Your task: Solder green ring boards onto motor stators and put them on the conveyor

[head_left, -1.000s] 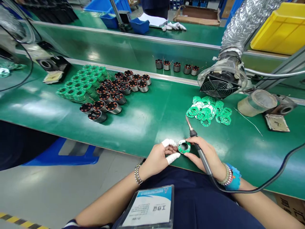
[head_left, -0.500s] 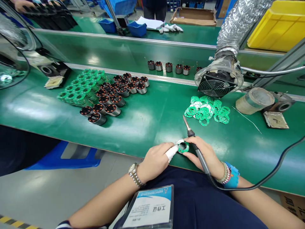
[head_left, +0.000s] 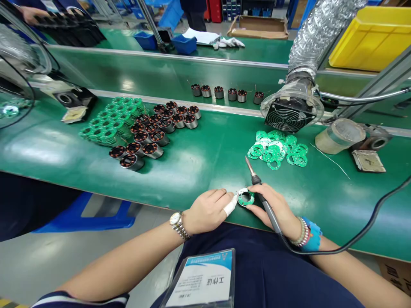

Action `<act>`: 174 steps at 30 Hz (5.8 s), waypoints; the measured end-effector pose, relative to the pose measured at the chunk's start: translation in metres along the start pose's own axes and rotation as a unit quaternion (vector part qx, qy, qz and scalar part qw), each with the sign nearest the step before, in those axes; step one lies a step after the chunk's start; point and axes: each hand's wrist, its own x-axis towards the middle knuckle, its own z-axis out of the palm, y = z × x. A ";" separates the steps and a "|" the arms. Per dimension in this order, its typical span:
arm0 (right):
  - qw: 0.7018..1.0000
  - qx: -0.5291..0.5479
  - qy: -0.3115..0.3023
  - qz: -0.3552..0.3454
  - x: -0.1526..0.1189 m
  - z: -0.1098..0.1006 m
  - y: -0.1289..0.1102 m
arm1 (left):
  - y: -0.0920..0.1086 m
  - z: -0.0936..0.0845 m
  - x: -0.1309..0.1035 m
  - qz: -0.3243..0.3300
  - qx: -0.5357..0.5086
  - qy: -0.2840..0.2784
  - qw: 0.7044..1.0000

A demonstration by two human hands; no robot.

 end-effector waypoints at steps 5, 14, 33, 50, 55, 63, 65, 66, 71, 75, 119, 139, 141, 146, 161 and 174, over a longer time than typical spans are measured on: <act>1.000 -0.004 -0.004 0.001 0.001 0.000 -0.001 | 0.007 0.006 0.008 -0.195 -0.149 -0.128 0.961; 1.000 -0.014 -0.004 0.006 -0.002 0.001 0.001 | 0.012 0.001 0.005 -0.301 -0.239 -0.133 0.913; 1.000 0.000 0.009 0.000 -0.002 0.004 0.001 | -0.002 0.000 0.004 -0.410 -0.502 -0.142 0.748; 1.000 -0.017 0.004 -0.005 -0.003 0.004 0.004 | 0.011 0.015 0.030 -0.527 -0.663 -0.028 0.531; 1.000 -0.010 0.002 -0.004 -0.004 0.005 0.004 | 0.012 0.015 0.033 -0.527 -0.692 -0.033 0.492; 1.000 0.008 0.008 -0.020 0.003 -0.001 0.005 | 0.005 0.014 0.025 -0.476 -0.557 -0.056 0.678; 1.000 0.007 0.008 -0.018 0.005 -0.005 0.004 | 0.009 0.014 0.022 -0.471 -0.492 -0.057 0.730; 1.000 0.003 0.010 -0.016 0.005 -0.007 0.003 | 0.013 0.014 0.020 -0.467 -0.463 -0.059 0.751; 0.998 -0.030 0.008 -0.051 0.003 -0.002 0.000 | 0.027 0.016 0.013 -0.413 -0.344 -0.049 0.842; 0.998 -0.035 0.018 -0.054 0.002 0.005 0.002 | 0.022 0.017 0.008 -0.332 -0.247 -0.074 0.908; 0.998 -0.041 0.009 -0.047 0.001 0.009 0.005 | 0.008 0.010 0.024 -0.503 -0.582 -0.130 0.626; 0.997 -0.051 0.016 -0.052 0.001 0.010 0.005 | 0.012 0.017 0.022 -0.523 -0.602 -0.134 0.588; 0.997 -0.052 0.019 -0.052 0.001 0.011 0.005 | 0.003 0.015 0.023 -0.522 -0.613 -0.127 0.579; 0.997 -0.039 0.015 -0.060 0.002 0.007 0.006 | -0.011 0.014 0.026 -0.433 -0.535 -0.143 0.712; 0.997 -0.057 0.034 -0.048 -0.007 0.004 0.006 | 0.016 0.017 0.025 -0.452 -0.534 -0.168 0.695; 0.997 -0.046 0.041 -0.047 -0.008 0.006 0.010 | -0.003 0.012 0.016 -0.223 -0.280 -0.156 0.920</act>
